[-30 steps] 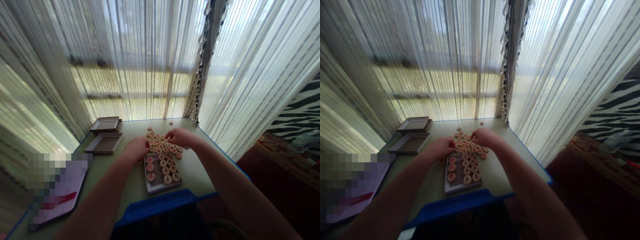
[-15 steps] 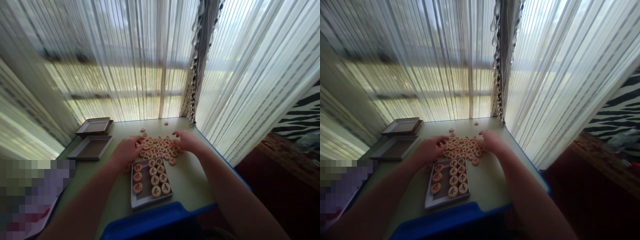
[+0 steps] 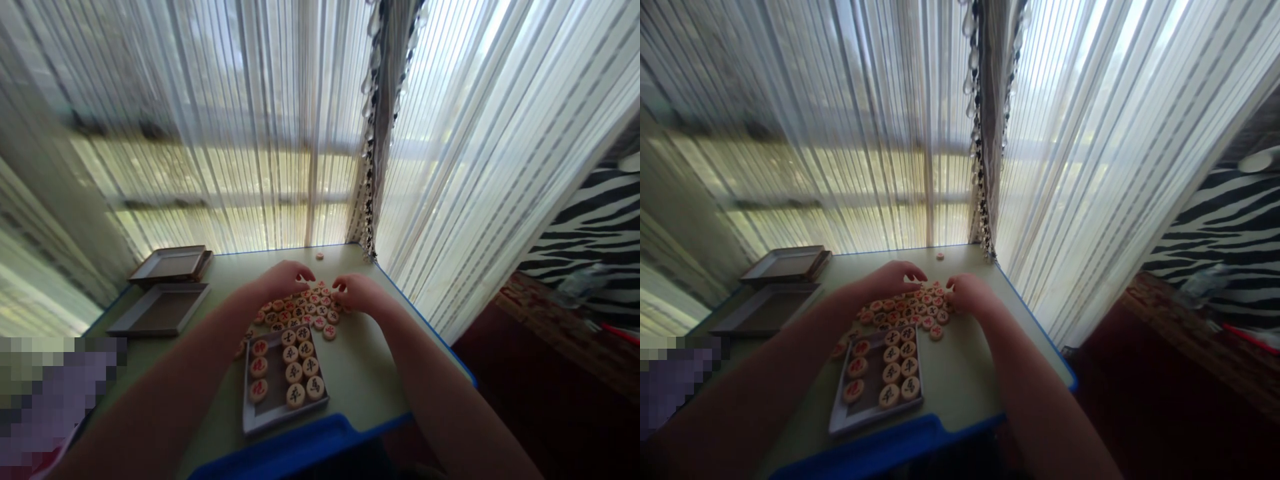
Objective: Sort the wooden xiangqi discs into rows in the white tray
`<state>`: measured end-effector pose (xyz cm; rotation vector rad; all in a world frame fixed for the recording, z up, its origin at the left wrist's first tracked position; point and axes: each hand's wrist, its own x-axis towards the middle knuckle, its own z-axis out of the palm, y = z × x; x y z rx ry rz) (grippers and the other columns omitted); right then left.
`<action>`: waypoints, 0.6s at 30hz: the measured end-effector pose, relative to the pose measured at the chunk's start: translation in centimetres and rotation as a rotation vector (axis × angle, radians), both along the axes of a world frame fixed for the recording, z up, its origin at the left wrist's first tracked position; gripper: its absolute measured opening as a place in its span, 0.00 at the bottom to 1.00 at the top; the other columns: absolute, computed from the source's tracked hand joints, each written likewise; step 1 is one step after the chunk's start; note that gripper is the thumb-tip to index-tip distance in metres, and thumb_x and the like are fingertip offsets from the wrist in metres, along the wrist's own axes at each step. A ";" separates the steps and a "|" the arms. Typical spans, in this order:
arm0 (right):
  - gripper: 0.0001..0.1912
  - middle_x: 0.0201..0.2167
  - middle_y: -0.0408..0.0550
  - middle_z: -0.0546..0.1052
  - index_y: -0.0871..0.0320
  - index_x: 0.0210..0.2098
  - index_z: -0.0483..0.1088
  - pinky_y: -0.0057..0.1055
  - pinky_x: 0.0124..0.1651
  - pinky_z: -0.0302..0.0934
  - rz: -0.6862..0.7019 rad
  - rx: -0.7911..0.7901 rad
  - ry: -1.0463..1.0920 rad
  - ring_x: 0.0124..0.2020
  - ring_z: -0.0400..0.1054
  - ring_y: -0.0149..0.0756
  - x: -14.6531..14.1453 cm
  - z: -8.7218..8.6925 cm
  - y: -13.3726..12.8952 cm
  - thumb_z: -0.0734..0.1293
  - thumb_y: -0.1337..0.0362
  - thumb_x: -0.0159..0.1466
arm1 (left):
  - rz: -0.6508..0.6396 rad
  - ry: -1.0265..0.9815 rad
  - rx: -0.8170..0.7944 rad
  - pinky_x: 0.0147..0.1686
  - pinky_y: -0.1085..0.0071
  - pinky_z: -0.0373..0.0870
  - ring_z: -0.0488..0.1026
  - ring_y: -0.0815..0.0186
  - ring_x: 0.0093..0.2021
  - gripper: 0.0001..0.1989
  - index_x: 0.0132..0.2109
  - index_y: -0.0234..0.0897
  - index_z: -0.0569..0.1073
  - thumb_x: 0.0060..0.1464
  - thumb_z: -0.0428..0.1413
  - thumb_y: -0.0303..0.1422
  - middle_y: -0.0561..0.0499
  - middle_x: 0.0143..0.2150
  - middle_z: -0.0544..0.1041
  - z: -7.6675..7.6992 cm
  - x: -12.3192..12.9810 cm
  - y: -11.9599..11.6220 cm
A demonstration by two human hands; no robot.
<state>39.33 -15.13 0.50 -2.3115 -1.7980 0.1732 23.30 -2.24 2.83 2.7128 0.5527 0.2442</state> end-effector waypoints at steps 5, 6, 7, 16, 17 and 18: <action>0.13 0.35 0.46 0.74 0.54 0.36 0.73 0.26 0.36 0.56 0.092 0.136 -0.016 0.33 0.66 0.32 -0.7 -0.1 0.4 0.62 0.56 0.56 | 0.008 0.008 -0.007 0.37 0.74 0.64 0.70 0.65 0.38 0.17 0.40 0.40 0.75 0.43 0.54 0.39 0.51 0.38 0.75 -1.8 -0.5 0.9; 0.13 0.35 0.46 0.73 0.54 0.36 0.73 0.26 0.37 0.56 0.120 0.150 -0.006 0.34 0.66 0.32 -0.9 -0.2 0.5 0.63 0.56 0.55 | 0.004 0.010 -0.015 0.37 0.74 0.64 0.70 0.66 0.37 0.17 0.40 0.39 0.76 0.43 0.54 0.40 0.51 0.38 0.75 -2.0 -0.6 1.0; 0.13 0.35 0.46 0.73 0.54 0.35 0.74 0.26 0.38 0.56 0.143 0.152 0.009 0.34 0.66 0.32 -1.0 -0.3 0.6 0.63 0.56 0.55 | 0.001 0.010 -0.020 0.36 0.74 0.64 0.70 0.66 0.36 0.17 0.40 0.39 0.76 0.43 0.54 0.40 0.50 0.37 0.75 -2.2 -0.6 1.2; 0.13 0.34 0.45 0.75 0.56 0.40 0.72 0.23 0.30 0.57 -0.022 0.055 0.090 0.27 0.67 0.29 0.3 -0.3 0.5 0.62 0.62 0.55 | 0.059 -0.016 -0.021 0.33 0.74 0.65 0.70 0.67 0.33 0.14 0.38 0.39 0.76 0.43 0.54 0.37 0.51 0.34 0.76 -1.8 -1.0 2.0; 0.13 0.33 0.45 0.76 0.56 0.39 0.72 0.23 0.31 0.57 -0.036 0.049 0.082 0.28 0.67 0.29 0.3 -0.2 0.5 0.62 0.64 0.55 | 0.074 -0.015 -0.028 0.33 0.74 0.65 0.70 0.67 0.33 0.14 0.38 0.38 0.76 0.43 0.54 0.37 0.51 0.35 0.76 -1.8 -1.1 2.3; 0.13 0.33 0.45 0.76 0.56 0.39 0.72 0.23 0.32 0.57 -0.043 0.057 0.073 0.29 0.67 0.29 0.3 -0.1 0.4 0.61 0.65 0.56 | 0.087 -0.012 -0.036 0.34 0.73 0.65 0.70 0.67 0.33 0.15 0.39 0.38 0.76 0.43 0.54 0.37 0.51 0.35 0.76 -1.8 -1.2 2.5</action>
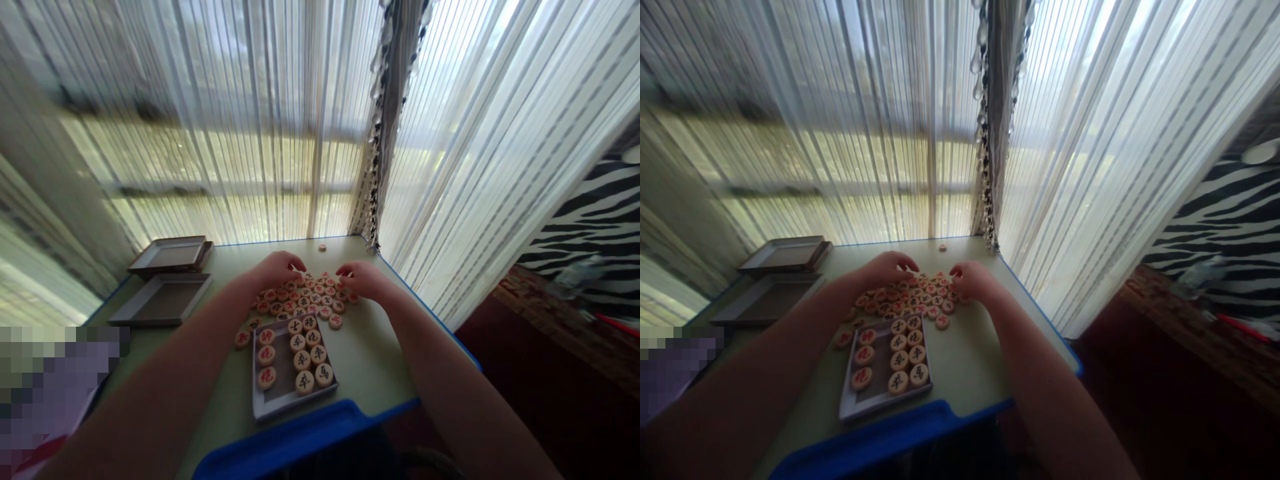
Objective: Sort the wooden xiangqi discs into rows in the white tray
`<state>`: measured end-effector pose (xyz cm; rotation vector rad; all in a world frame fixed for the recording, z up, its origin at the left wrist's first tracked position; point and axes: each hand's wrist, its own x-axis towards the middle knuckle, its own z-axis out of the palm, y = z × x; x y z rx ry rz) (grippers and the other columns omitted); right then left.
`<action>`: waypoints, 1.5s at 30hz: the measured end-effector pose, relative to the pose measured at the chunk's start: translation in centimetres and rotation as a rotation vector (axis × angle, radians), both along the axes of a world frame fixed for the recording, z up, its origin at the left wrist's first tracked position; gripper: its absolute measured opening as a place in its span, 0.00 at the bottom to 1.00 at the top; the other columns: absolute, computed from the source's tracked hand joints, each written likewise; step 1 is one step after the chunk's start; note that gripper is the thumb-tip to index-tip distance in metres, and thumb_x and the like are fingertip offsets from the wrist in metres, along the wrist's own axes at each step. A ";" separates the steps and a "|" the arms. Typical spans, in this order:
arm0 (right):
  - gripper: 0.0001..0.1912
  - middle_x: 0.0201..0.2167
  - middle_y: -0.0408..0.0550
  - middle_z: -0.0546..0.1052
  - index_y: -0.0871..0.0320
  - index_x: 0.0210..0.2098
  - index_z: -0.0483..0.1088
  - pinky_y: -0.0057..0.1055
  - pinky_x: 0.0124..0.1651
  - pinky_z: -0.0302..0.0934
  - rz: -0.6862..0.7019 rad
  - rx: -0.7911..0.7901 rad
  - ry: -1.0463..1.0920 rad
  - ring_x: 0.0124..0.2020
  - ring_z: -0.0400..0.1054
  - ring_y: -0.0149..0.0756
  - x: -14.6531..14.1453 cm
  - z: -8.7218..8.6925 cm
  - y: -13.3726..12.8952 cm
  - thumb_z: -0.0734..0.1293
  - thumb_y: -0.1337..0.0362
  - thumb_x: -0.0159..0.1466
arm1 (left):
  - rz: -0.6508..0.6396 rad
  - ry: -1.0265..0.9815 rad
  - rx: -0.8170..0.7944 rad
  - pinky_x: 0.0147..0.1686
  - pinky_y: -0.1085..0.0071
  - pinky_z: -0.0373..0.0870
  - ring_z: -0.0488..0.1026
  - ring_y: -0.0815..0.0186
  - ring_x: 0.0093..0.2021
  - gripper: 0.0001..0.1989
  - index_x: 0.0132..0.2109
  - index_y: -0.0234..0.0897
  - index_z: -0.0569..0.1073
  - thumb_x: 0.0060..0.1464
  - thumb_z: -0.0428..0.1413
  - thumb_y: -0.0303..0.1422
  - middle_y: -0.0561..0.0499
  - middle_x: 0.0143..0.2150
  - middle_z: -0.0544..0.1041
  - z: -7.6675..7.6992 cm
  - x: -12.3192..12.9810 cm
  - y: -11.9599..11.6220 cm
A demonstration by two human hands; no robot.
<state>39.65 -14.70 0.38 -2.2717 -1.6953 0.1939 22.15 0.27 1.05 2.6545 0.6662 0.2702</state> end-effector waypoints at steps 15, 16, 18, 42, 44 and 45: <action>0.12 0.30 0.46 0.71 0.56 0.32 0.74 0.25 0.37 0.55 0.236 0.194 0.020 0.32 0.63 0.30 -2.3 -1.7 1.1 0.65 0.57 0.54 | -0.173 0.033 0.071 0.35 0.74 0.63 0.70 0.67 0.33 0.11 0.34 0.41 0.78 0.42 0.54 0.37 0.52 0.32 0.76 0.1 1.1 -1.7; 0.12 0.29 0.46 0.71 0.56 0.32 0.74 0.25 0.36 0.56 0.231 0.194 0.024 0.31 0.63 0.29 -2.3 -1.7 1.1 0.65 0.57 0.54 | -0.174 0.045 0.073 0.34 0.74 0.63 0.70 0.67 0.33 0.11 0.33 0.41 0.78 0.42 0.54 0.37 0.52 0.32 0.76 0.0 1.2 -1.8; 0.12 0.29 0.46 0.71 0.57 0.31 0.75 0.24 0.34 0.55 0.213 0.185 0.035 0.29 0.64 0.28 -2.3 -1.5 1.1 0.65 0.57 0.53 | -0.178 0.056 0.063 0.33 0.74 0.63 0.70 0.67 0.32 0.11 0.33 0.41 0.78 0.42 0.54 0.37 0.52 0.32 0.75 -0.5 1.4 -1.8; 0.14 0.25 0.46 0.75 0.59 0.28 0.74 0.28 0.34 0.55 0.224 0.493 0.087 0.29 0.64 0.32 -2.0 -1.1 1.0 0.67 0.54 0.51 | -0.100 -0.269 -0.395 0.27 0.75 0.63 0.68 0.69 0.29 0.18 0.37 0.32 0.75 0.43 0.56 0.41 0.48 0.30 0.76 -0.9 -0.2 -2.7; 0.13 0.25 0.46 0.75 0.60 0.28 0.74 0.28 0.34 0.55 0.246 0.503 0.121 0.29 0.64 0.31 -2.3 -1.0 0.8 0.67 0.55 0.51 | -0.092 -0.308 -0.403 0.27 0.74 0.64 0.69 0.68 0.29 0.17 0.37 0.31 0.75 0.42 0.57 0.41 0.48 0.30 0.76 -0.9 -0.5 -3.0; 0.13 0.25 0.46 0.74 0.60 0.28 0.74 0.27 0.34 0.56 0.260 0.501 0.141 0.29 0.64 0.31 -2.4 -0.9 0.6 0.67 0.55 0.52 | -0.085 -0.326 -0.397 0.28 0.74 0.64 0.69 0.68 0.29 0.18 0.36 0.31 0.76 0.42 0.57 0.41 0.48 0.30 0.76 -0.9 -0.7 -3.2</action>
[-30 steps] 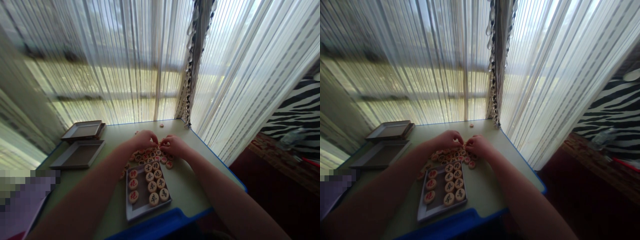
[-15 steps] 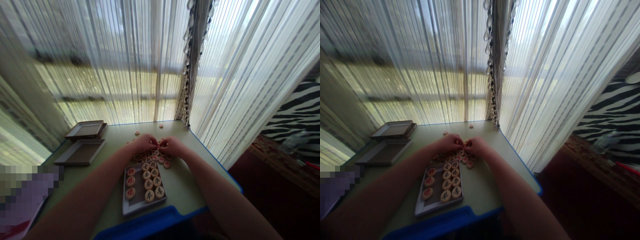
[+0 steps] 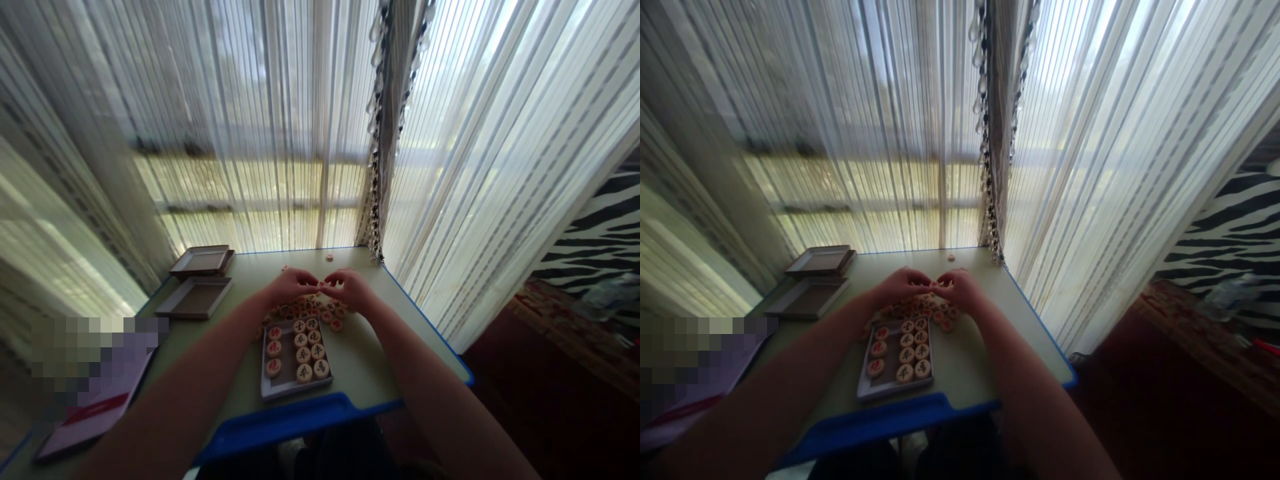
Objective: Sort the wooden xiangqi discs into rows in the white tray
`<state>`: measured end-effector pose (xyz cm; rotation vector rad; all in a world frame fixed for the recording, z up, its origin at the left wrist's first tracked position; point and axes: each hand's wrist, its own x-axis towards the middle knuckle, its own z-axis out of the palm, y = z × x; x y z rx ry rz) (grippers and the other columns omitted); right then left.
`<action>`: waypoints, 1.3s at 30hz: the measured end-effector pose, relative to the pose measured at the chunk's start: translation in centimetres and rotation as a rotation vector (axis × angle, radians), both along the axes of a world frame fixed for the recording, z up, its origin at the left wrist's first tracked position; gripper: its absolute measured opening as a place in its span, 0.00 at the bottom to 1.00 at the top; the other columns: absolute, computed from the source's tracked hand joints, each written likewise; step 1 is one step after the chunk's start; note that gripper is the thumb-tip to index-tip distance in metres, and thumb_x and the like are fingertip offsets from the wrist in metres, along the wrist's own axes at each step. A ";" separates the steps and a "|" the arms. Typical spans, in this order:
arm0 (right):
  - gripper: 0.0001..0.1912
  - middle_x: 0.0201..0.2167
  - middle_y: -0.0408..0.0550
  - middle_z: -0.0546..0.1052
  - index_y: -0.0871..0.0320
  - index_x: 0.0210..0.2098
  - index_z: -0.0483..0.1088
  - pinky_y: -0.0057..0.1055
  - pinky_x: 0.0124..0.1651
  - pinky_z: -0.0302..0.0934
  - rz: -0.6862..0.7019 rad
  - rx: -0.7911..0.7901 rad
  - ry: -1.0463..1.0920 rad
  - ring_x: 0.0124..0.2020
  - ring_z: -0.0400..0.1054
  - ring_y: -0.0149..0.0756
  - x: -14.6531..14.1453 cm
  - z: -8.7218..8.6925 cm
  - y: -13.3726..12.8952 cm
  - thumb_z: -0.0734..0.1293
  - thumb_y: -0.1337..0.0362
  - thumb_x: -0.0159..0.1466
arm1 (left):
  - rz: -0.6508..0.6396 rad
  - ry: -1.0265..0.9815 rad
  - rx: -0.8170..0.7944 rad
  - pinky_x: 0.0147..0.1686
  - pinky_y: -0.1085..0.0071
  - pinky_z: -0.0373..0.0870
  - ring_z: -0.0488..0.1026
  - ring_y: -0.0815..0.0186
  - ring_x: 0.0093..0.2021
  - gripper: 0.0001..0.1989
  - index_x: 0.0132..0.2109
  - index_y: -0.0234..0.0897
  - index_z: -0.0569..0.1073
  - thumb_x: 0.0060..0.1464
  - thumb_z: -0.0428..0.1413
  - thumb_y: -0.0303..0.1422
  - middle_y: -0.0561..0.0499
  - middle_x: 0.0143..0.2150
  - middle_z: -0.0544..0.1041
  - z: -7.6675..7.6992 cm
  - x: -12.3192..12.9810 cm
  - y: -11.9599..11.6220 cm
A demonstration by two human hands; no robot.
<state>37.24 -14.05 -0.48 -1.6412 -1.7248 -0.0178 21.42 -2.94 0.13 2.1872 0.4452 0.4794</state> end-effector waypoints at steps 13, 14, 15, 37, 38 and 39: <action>0.09 0.26 0.46 0.73 0.58 0.29 0.72 0.31 0.39 0.57 0.020 0.283 -0.033 0.31 0.64 0.34 -6.7 -0.4 -3.7 0.68 0.59 0.51 | 0.120 -0.247 -0.070 0.35 0.69 0.67 0.71 0.64 0.35 0.17 0.39 0.32 0.75 0.43 0.58 0.39 0.46 0.36 0.77 -1.1 -6.8 -5.3; 0.09 0.26 0.46 0.73 0.58 0.29 0.72 0.31 0.41 0.57 0.007 0.308 -0.022 0.32 0.64 0.34 -7.3 -0.7 -4.3 0.68 0.59 0.51 | 0.115 -0.243 -0.055 0.34 0.70 0.67 0.71 0.65 0.34 0.17 0.39 0.32 0.75 0.43 0.58 0.39 0.46 0.35 0.76 -1.2 -7.3 -6.0; 0.08 0.27 0.46 0.74 0.58 0.28 0.71 0.32 0.42 0.57 -0.003 0.328 -0.013 0.33 0.65 0.34 -7.9 -0.9 -5.0 0.67 0.59 0.52 | 0.119 -0.237 -0.034 0.32 0.71 0.67 0.70 0.66 0.32 0.17 0.39 0.32 0.75 0.43 0.58 0.39 0.47 0.34 0.76 -1.3 -7.8 -6.7; 0.10 0.28 0.48 0.73 0.58 0.30 0.72 0.34 0.47 0.51 -0.137 0.324 -0.151 0.36 0.61 0.37 -13.4 -2.4 -10.0 0.63 0.58 0.56 | 0.426 -0.186 0.289 0.33 0.72 0.64 0.66 0.67 0.33 0.17 0.35 0.35 0.77 0.40 0.59 0.42 0.47 0.35 0.72 -3.0 -14.4 -12.2; 0.10 0.28 0.48 0.73 0.57 0.29 0.72 0.34 0.46 0.51 -0.127 0.310 -0.159 0.36 0.61 0.37 -13.5 -2.4 -9.9 0.64 0.57 0.56 | 0.428 -0.178 0.298 0.34 0.72 0.64 0.67 0.66 0.34 0.17 0.36 0.35 0.77 0.40 0.59 0.42 0.47 0.35 0.72 -3.0 -14.4 -12.1; 0.11 0.28 0.48 0.73 0.57 0.29 0.72 0.34 0.46 0.50 -0.117 0.296 -0.163 0.36 0.61 0.37 -13.5 -2.3 -9.8 0.64 0.56 0.56 | 0.430 -0.176 0.302 0.35 0.71 0.64 0.67 0.66 0.35 0.18 0.37 0.35 0.77 0.40 0.59 0.42 0.47 0.35 0.72 -3.0 -14.5 -12.1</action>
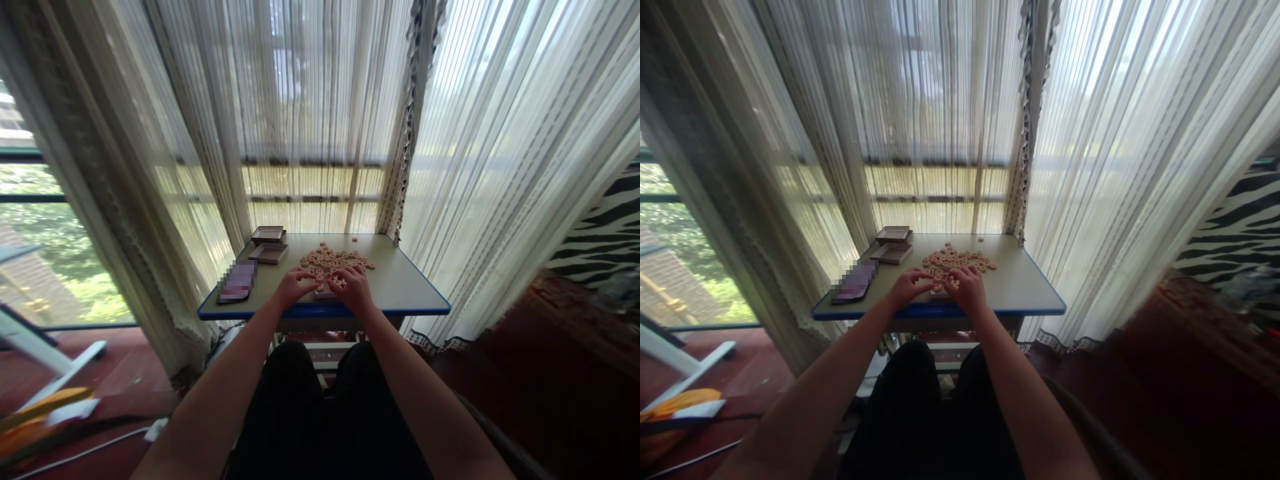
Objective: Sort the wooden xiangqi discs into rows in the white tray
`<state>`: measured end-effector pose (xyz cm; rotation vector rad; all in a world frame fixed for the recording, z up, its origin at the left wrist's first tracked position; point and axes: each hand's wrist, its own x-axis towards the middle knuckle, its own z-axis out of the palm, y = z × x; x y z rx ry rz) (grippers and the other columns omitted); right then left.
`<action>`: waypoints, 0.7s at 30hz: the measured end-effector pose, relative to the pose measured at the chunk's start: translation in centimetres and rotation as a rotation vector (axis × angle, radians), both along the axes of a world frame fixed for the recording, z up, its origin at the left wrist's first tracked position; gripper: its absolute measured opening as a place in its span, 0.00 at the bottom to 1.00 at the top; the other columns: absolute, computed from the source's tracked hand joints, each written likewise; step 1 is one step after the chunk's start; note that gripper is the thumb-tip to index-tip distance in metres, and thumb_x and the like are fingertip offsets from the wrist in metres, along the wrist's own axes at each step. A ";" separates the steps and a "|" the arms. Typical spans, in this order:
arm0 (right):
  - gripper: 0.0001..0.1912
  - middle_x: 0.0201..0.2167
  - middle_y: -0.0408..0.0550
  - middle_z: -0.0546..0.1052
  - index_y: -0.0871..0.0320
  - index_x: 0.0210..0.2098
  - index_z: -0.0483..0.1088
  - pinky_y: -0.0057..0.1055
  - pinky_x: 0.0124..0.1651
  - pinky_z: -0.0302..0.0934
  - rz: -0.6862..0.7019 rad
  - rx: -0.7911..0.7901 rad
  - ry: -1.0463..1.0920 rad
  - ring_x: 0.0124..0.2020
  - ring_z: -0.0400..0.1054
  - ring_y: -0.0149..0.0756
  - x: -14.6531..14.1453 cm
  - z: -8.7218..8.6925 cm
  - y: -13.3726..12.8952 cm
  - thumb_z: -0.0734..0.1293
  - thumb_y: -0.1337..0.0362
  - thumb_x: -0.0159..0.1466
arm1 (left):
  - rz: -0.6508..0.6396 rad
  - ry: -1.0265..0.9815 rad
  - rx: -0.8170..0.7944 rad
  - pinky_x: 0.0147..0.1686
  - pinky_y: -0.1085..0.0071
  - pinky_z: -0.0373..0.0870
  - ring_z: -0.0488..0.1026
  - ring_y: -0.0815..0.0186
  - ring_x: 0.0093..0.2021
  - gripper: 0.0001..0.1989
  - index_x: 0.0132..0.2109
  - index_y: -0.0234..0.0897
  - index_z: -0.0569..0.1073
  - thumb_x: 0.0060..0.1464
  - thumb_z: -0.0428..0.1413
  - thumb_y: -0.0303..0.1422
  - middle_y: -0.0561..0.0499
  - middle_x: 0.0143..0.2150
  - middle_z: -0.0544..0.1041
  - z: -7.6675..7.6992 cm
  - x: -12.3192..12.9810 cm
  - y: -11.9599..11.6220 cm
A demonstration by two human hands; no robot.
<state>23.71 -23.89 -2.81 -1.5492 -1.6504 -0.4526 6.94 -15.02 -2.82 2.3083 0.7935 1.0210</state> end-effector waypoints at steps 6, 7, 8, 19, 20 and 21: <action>0.14 0.29 0.48 0.73 0.56 0.29 0.72 0.35 0.47 0.48 -0.028 -0.018 -0.015 0.39 0.59 0.38 -0.7 -0.3 0.3 0.63 0.53 0.56 | -0.051 0.018 0.042 0.41 0.69 0.64 0.68 0.64 0.38 0.15 0.40 0.37 0.76 0.45 0.56 0.39 0.47 0.35 0.72 -0.2 -0.2 0.3; 0.14 0.30 0.48 0.73 0.56 0.30 0.72 0.35 0.48 0.47 -0.044 -0.013 -0.022 0.41 0.58 0.39 -0.8 -0.4 0.3 0.63 0.52 0.56 | -0.053 0.024 0.066 0.43 0.68 0.63 0.68 0.64 0.38 0.14 0.39 0.37 0.76 0.46 0.56 0.38 0.47 0.35 0.72 -0.4 -0.2 0.4; 0.14 0.30 0.48 0.73 0.55 0.30 0.72 0.36 0.49 0.46 -0.054 -0.015 -0.034 0.42 0.57 0.40 -1.0 -0.4 0.3 0.63 0.52 0.56 | -0.050 0.029 0.089 0.44 0.67 0.62 0.68 0.64 0.39 0.13 0.39 0.38 0.76 0.47 0.55 0.38 0.47 0.35 0.72 -0.5 -0.1 0.4; 0.12 0.34 0.49 0.71 0.53 0.34 0.72 0.38 0.48 0.46 -0.033 -0.108 -0.129 0.45 0.52 0.43 -1.7 -0.2 0.5 0.64 0.54 0.56 | -0.074 0.066 0.013 0.42 0.69 0.64 0.68 0.63 0.41 0.15 0.42 0.39 0.75 0.45 0.56 0.37 0.48 0.38 0.73 -0.8 0.2 1.0; 0.12 0.34 0.49 0.71 0.53 0.34 0.72 0.38 0.48 0.46 -0.031 -0.107 -0.132 0.45 0.52 0.43 -1.7 -0.3 0.6 0.64 0.54 0.55 | -0.074 0.056 0.001 0.41 0.69 0.64 0.68 0.63 0.41 0.14 0.41 0.39 0.75 0.46 0.56 0.37 0.48 0.38 0.73 -0.7 0.2 1.0; 0.12 0.34 0.49 0.71 0.53 0.34 0.72 0.38 0.48 0.46 -0.030 -0.106 -0.131 0.45 0.52 0.43 -1.7 -0.3 0.6 0.64 0.54 0.55 | -0.075 0.045 -0.010 0.41 0.70 0.64 0.68 0.64 0.40 0.13 0.40 0.39 0.76 0.46 0.55 0.36 0.48 0.38 0.73 -0.7 0.1 1.0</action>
